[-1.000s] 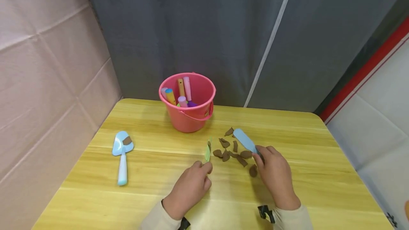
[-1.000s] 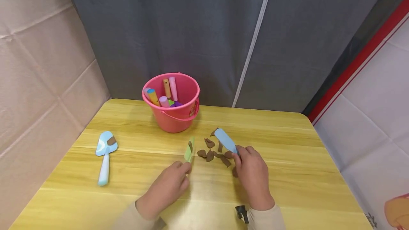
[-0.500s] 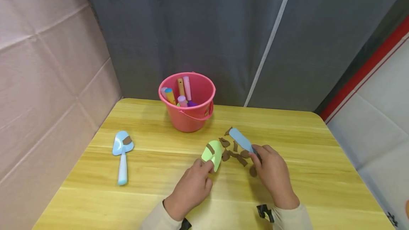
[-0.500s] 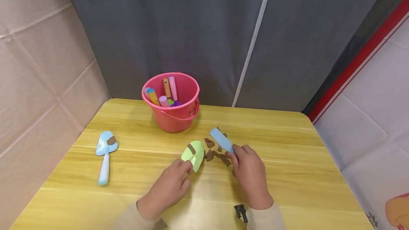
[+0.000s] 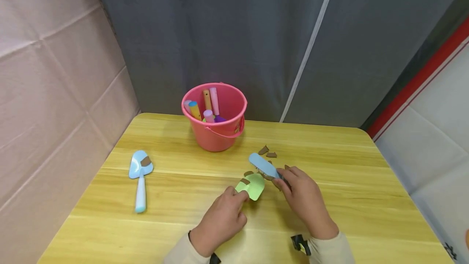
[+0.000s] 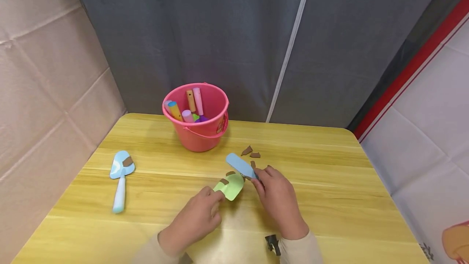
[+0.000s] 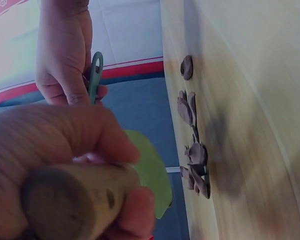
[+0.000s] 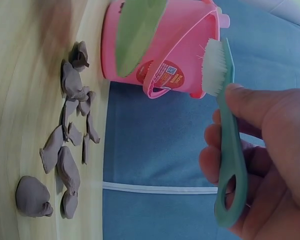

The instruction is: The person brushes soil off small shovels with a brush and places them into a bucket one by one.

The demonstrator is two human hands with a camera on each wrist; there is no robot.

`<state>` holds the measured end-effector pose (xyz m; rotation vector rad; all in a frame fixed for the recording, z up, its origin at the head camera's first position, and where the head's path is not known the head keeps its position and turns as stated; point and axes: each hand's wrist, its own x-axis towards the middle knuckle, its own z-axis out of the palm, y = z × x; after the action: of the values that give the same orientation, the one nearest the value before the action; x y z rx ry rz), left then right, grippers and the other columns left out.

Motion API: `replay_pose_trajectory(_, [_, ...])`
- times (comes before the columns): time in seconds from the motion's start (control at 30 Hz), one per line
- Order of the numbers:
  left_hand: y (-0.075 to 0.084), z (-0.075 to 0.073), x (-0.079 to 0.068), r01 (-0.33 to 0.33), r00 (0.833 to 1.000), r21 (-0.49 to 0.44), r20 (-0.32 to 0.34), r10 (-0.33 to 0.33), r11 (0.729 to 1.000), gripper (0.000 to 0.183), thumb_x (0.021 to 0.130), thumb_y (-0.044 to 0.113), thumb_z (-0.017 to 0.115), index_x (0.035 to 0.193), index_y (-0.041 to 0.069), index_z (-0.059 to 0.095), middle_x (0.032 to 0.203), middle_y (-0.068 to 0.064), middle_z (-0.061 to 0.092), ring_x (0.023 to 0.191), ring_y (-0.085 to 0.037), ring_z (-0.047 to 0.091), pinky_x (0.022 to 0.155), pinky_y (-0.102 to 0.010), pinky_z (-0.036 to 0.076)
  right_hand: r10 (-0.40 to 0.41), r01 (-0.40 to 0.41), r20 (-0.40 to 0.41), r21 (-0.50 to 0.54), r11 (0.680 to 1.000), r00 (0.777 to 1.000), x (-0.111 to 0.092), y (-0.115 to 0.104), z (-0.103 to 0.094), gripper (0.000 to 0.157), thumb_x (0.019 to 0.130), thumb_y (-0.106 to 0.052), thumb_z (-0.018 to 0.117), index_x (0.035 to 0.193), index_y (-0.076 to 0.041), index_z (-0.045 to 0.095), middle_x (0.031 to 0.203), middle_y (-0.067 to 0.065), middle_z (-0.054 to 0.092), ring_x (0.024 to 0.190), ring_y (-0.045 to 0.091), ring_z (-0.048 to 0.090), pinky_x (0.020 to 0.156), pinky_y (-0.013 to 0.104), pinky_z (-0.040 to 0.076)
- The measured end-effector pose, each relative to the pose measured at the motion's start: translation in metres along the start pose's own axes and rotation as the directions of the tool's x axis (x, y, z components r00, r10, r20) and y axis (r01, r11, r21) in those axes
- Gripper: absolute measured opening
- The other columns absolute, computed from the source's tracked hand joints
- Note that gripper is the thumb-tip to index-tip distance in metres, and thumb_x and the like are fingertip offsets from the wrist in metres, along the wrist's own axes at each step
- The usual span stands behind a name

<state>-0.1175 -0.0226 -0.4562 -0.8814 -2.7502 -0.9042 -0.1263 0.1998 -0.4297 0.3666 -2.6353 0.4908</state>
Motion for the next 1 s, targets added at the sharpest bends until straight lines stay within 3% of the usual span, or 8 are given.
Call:
replay_pose_trajectory(0.13, [0.003,0.001,0.0,0.006,1.0,0.032,0.004,-0.006,0.999,0.032,0.064,0.0,0.058,0.093,0.011,0.064,0.075,0.001,0.049,0.064,-0.01,0.048,0.055,-0.025,0.042,-0.003,0.003,-0.004,0.005,1.0,1.0,0.0,0.002,-0.001,0.031,0.079,-0.024,0.07,0.107,-0.01,0.067,0.099,0.008,0.064,0.086,0.024,0.062,0.066,0.038,0.05])
replay_pose_trajectory(0.37, [0.004,0.007,0.0,-0.001,0.992,0.134,-0.122,0.018,0.991,0.025,0.062,0.005,0.059,0.085,0.015,0.06,0.07,0.002,0.039,0.055,-0.011,0.038,0.045,-0.024,0.031,0.007,-0.007,0.002,0.015,1.0,1.0,0.0,0.002,0.0,0.029,0.079,-0.022,0.07,0.106,-0.01,0.067,0.099,0.007,0.064,0.079,0.02,0.06,0.063,0.036,0.048])
replay_pose_trajectory(0.53, [0.003,0.009,0.001,-0.008,0.984,0.224,-0.171,0.047,0.974,0.024,0.062,0.009,0.06,0.083,0.019,0.06,0.073,0.004,0.036,0.068,-0.016,0.035,0.057,-0.028,0.028,-0.016,0.016,-0.009,0.005,1.0,1.0,0.0,0.0,0.001,0.029,0.078,-0.02,0.072,0.105,-0.01,0.068,0.097,0.007,0.064,0.087,0.025,0.062,0.068,0.04,0.05])
replay_pose_trajectory(0.8, [0.005,0.011,0.001,-0.019,0.982,0.257,-0.177,0.066,0.966,0.02,0.063,0.013,0.062,0.081,0.021,0.059,0.075,0.005,0.036,0.077,-0.019,0.033,0.065,-0.033,0.024,-0.115,0.116,0.111,0.001,0.993,0.987,-0.003,-0.011,0.008,0.026,0.081,-0.024,0.069,0.106,-0.016,0.068,0.082,-0.011,0.053,0.065,0.004,0.044,0.058,0.022,0.041])
replay_pose_trajectory(0.9, [0.006,0.011,0.0,-0.018,0.982,0.26,-0.177,0.066,0.965,0.019,0.064,0.013,0.063,0.08,0.021,0.059,0.075,0.005,0.036,0.076,-0.019,0.032,0.065,-0.034,0.023,-0.092,0.096,0.123,-0.027,0.995,0.988,-0.003,-0.011,0.01,0.024,0.081,-0.024,0.069,0.103,-0.015,0.069,0.085,-0.008,0.057,0.071,0.007,0.053,0.061,0.026,0.046])
replay_pose_trajectory(1.0, [0.006,0.011,0.0,-0.018,0.981,0.265,-0.182,0.068,0.964,0.019,0.063,0.013,0.062,0.08,0.021,0.06,0.074,0.005,0.036,0.076,-0.019,0.033,0.065,-0.035,0.023,-0.011,0.016,0.058,-0.085,0.996,0.998,-0.003,-0.006,0.011,0.025,0.08,-0.022,0.07,0.102,-0.01,0.069,0.096,0.004,0.064,0.082,0.021,0.062,0.065,0.037,0.051])
